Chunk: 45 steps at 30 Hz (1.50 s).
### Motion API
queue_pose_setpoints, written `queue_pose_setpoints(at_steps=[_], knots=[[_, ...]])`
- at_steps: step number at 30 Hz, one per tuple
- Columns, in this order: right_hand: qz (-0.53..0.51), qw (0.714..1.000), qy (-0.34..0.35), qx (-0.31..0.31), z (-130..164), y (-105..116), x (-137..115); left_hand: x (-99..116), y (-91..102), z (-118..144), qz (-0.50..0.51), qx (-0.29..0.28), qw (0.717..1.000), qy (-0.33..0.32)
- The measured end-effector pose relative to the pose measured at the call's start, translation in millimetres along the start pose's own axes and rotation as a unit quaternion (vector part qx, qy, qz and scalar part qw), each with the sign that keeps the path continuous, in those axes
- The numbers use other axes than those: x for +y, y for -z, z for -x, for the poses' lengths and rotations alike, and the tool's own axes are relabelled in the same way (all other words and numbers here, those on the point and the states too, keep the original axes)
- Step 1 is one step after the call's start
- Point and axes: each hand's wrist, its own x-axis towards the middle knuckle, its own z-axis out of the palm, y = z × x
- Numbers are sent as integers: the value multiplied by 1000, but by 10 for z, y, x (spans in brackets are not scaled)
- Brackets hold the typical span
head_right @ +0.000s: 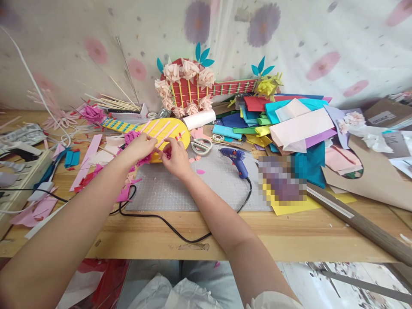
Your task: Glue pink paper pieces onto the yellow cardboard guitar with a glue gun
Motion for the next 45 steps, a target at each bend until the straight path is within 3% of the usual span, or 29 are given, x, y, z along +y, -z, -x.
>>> queue_pose_setpoints(at_steps=[4, 11, 14, 18, 20, 23, 27, 30, 41, 43, 45], knots=[[5, 1000, 1, -3, -4, -7, 1, 22, 7, 27, -39, -54, 998, -3], [-1, 1000, 6, 0, 6, -11, 11, 14, -3, 27, -12, -46, 999, 2], [-26, 1000, 10, 6, 2, 35, -19, -5, 38, 49, 12, -15, 1000, 4], [-44, 998, 5, 32, -27, 194, -41, -2, 107, 128, 74, 81, 994, -17], [-39, 998, 4, 40, -26, 307, -9, -2, 119, 183, 100, 104, 988, -51], [-2, 999, -10, 39, 41, 495, 107, -29, 80, 272, 106, 83, 981, -141], [70, 997, -23, 21, 253, 730, 321, -113, -47, 370, 22, 26, 957, -287], [74, 996, -38, 13, 422, 864, 442, -172, -123, 400, -28, 21, 942, -335], [72, 986, -149, 2, 522, 1026, 604, -259, -39, 296, -63, 136, 966, -209], [68, 984, -164, -5, 525, 1031, 622, -245, -85, 283, -50, 154, 958, -236], [70, 982, -177, -19, 535, 1037, 633, -215, -152, 275, -35, 137, 941, -308]])
